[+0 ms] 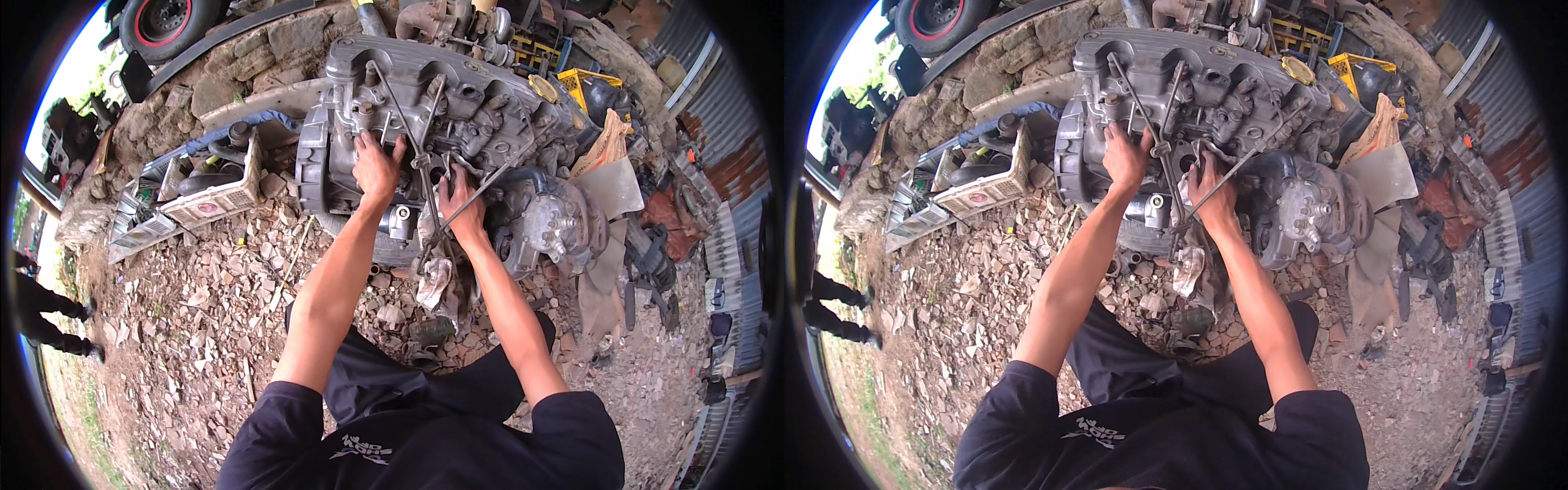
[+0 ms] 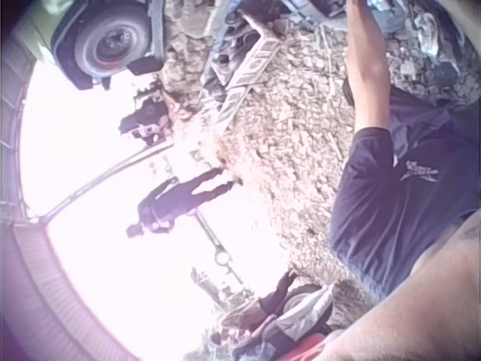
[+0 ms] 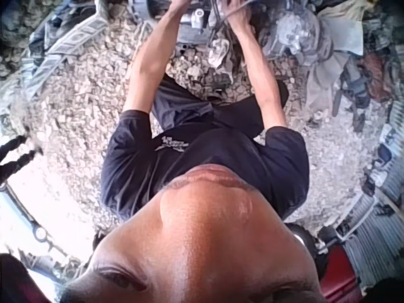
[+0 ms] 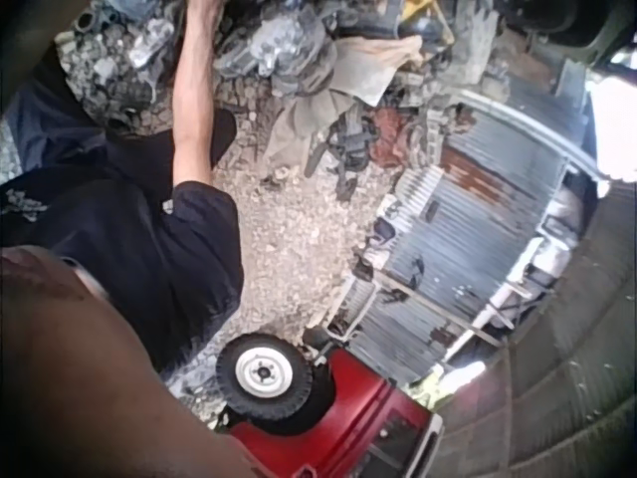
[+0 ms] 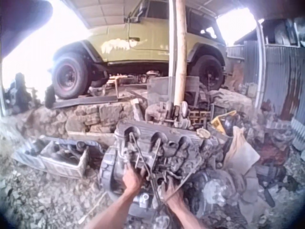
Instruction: The person works on an engine block sitting on the ground, using a rag to wipe components, pouring fluid from a plastic bottle into the assembly, and using a metal rod and a marker.
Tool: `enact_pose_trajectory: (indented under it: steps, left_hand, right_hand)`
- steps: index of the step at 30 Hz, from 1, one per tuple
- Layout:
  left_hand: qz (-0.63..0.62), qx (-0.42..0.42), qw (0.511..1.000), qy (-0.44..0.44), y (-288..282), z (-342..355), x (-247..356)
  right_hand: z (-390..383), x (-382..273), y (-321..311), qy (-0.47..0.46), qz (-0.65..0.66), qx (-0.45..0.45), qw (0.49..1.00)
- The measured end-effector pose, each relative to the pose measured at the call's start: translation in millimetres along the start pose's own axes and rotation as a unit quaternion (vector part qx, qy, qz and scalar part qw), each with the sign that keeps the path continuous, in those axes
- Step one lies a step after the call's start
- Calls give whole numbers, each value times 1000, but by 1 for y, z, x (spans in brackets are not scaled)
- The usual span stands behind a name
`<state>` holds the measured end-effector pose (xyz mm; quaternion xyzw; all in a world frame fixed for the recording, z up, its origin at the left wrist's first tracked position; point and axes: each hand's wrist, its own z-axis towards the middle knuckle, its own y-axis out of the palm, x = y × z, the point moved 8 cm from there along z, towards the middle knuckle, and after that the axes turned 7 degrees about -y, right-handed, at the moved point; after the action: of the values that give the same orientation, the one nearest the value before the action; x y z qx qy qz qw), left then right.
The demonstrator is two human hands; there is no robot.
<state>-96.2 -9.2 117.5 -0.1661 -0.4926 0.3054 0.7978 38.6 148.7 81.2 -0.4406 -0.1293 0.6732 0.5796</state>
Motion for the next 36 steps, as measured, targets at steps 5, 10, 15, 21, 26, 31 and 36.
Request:
enact_pose_trajectory:
  steps: [5, 10, 15, 21, 26, 31, 36]
  left_hand:
    - [-2, 0, 1000, 0, 0, 1, 3]
    - [-9, 2, 1000, 3, -1, 1, 4]
    - [-9, 6, 1000, 8, 0, 2, 1]
    - [3, -9, 1000, -4, 4, 3, -2]
    - [-3, -26, 1000, -17, 6, 4, -2]
    - [10, 2, 1000, -4, 10, 4, 0]
    - [12, -20, 1000, -19, 12, 4, -4]
  right_hand:
    - [0, -3, -1, -80, -14, 53, 995]
    - [27, -24, 4, -191, 12, 48, 980]
    - [19, -13, 3, -67, -95, 9, 993]
    - [-15, 43, -23, 109, 55, 87, 989]
    - [-43, 54, -18, 161, 352, 304, 871]
    - [4, 35, 6, 86, 275, 217, 933]
    - [29, -20, 2, -116, 12, 128, 985]
